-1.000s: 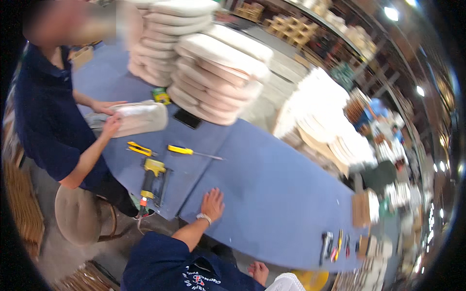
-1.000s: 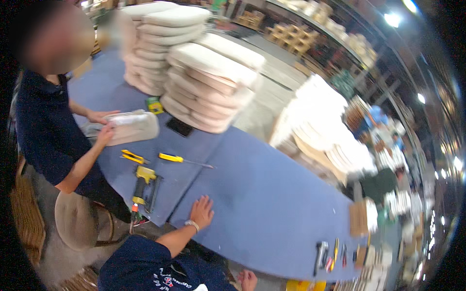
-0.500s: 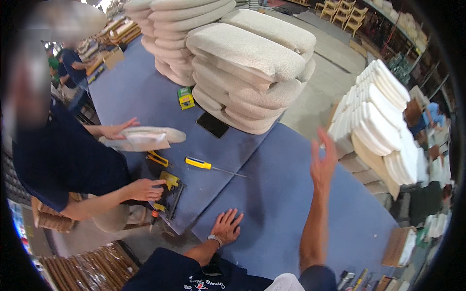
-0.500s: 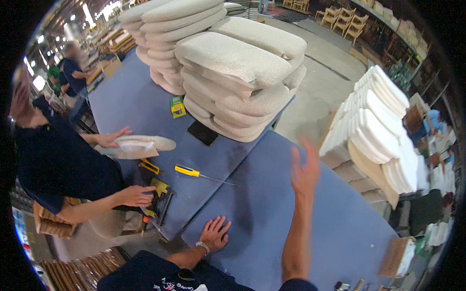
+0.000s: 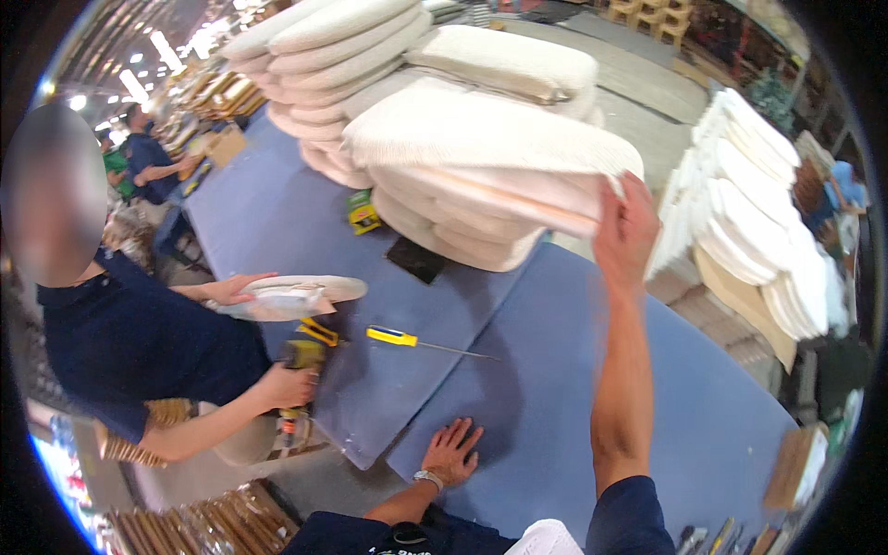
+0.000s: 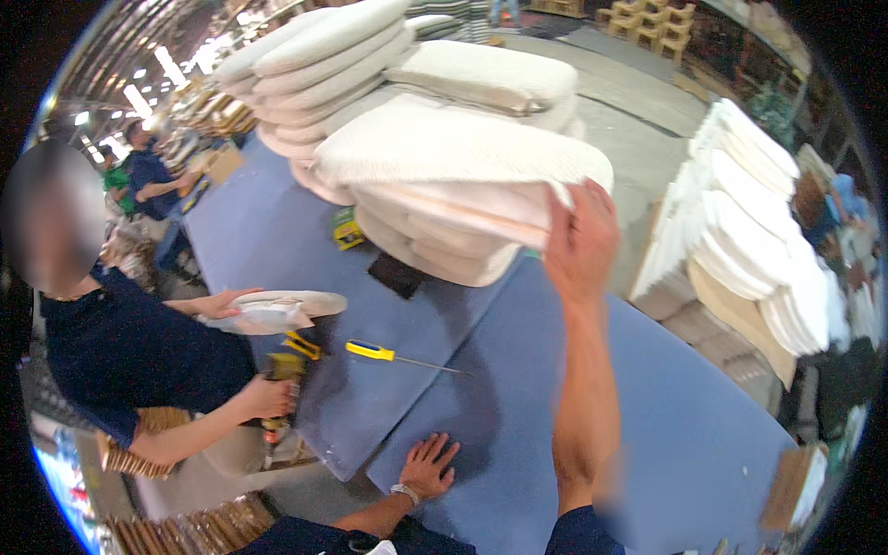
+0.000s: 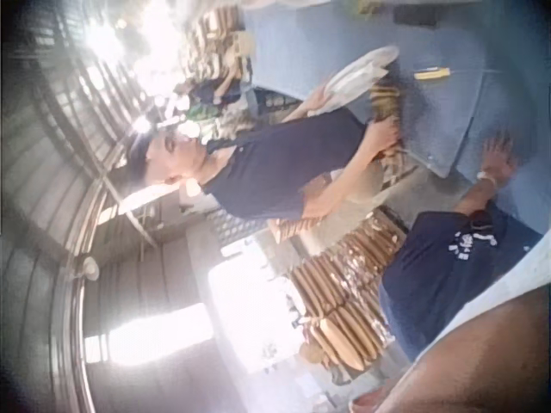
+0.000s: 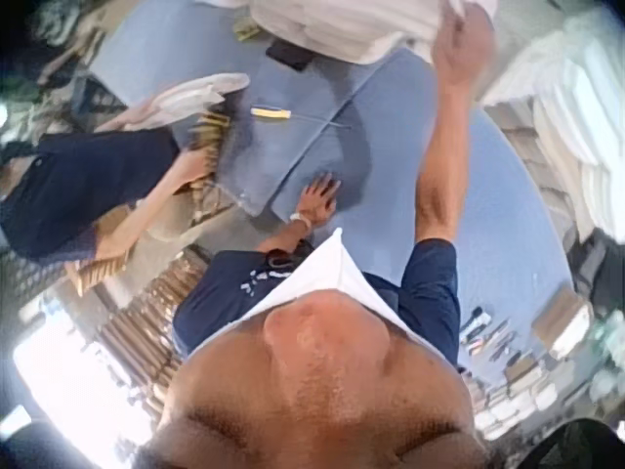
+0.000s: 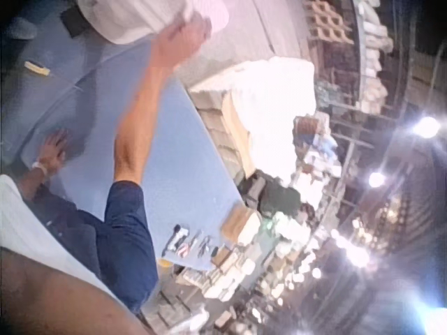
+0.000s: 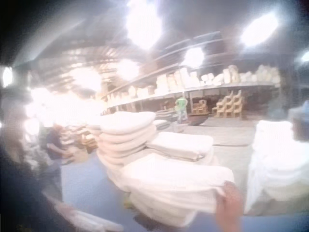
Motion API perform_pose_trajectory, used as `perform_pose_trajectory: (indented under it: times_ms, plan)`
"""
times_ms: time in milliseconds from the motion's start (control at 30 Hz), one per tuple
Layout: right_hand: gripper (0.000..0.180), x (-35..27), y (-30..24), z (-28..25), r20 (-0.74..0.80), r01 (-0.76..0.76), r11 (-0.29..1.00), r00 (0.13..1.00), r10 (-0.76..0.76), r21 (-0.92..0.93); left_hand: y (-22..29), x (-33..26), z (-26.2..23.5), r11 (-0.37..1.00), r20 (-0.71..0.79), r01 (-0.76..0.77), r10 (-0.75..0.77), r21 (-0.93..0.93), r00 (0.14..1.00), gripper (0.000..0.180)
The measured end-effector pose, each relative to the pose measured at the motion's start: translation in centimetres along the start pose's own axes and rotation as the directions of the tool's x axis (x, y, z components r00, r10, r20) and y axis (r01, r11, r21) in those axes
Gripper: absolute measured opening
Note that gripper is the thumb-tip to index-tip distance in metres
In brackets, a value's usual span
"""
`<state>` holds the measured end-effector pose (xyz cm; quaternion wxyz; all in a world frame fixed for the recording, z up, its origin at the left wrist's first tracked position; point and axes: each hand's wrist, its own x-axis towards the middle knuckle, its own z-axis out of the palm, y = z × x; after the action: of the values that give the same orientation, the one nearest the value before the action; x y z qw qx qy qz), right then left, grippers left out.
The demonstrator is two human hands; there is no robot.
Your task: The person wraps fabric around cushion foam pieces and secures the edges using a staple gun. They repeatedly pick up foam, fold the fabric over, and staple the seams while working at a table in a workshop.
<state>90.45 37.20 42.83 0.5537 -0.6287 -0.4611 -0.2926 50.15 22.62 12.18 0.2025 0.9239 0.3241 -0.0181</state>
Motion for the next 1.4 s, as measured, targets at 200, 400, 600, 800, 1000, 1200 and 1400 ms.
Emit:
perform_pose_trajectory:
  times_ms: [200, 400, 600, 800, 1000, 1200, 1400]
  plan:
    - [0.041, 6.4, -11.4, -25.0, -0.292, -0.153, 0.972, 0.952, 0.096, -0.178, 0.1, 0.5, 0.5, 0.990, -0.124, -0.112, 0.102, -0.080, 0.987, 0.063]
    - [0.027, 3.5, -28.6, -36.3, 0.035, 0.124, 0.775, 0.991, -0.130, -0.620, -0.7, 0.8, 2.5, 0.989, -0.259, -0.148, 0.145, 0.009, 0.955, 0.060]
    - [0.040, -2.4, -32.6, -44.9, -0.062, -0.159, 0.787, 0.986, 0.153, -0.597, -3.9, 2.6, 5.9, 0.872, -0.454, -0.345, 0.166, -0.346, 0.876, 0.062]
    - [0.046, -12.5, -19.6, -48.2, -0.013, -0.394, 0.670, 0.867, 0.497, -0.629, 5.0, -0.1, -2.7, -0.622, 0.107, 0.253, 0.263, -0.741, 0.959, 0.071]
    - [0.037, -37.1, -6.6, -47.6, -0.307, -0.773, 0.344, 0.556, 0.773, -0.533, 6.8, -5.0, -1.5, -0.108, 0.089, 0.076, -0.121, -0.991, 0.989, 0.079]
    - [0.040, -41.6, -7.1, -53.0, -0.218, -0.649, 0.440, 0.682, 0.698, -0.621, 9.6, -4.1, 2.1, -0.072, 0.163, 0.158, -0.066, -0.985, 0.984, 0.089]
    - [0.036, -38.9, -7.4, -49.1, -0.296, -0.683, 0.631, 0.729, 0.617, -0.367, 7.0, -1.6, 5.2, -0.585, 0.422, 0.247, -0.181, -0.772, 0.889, 0.081]
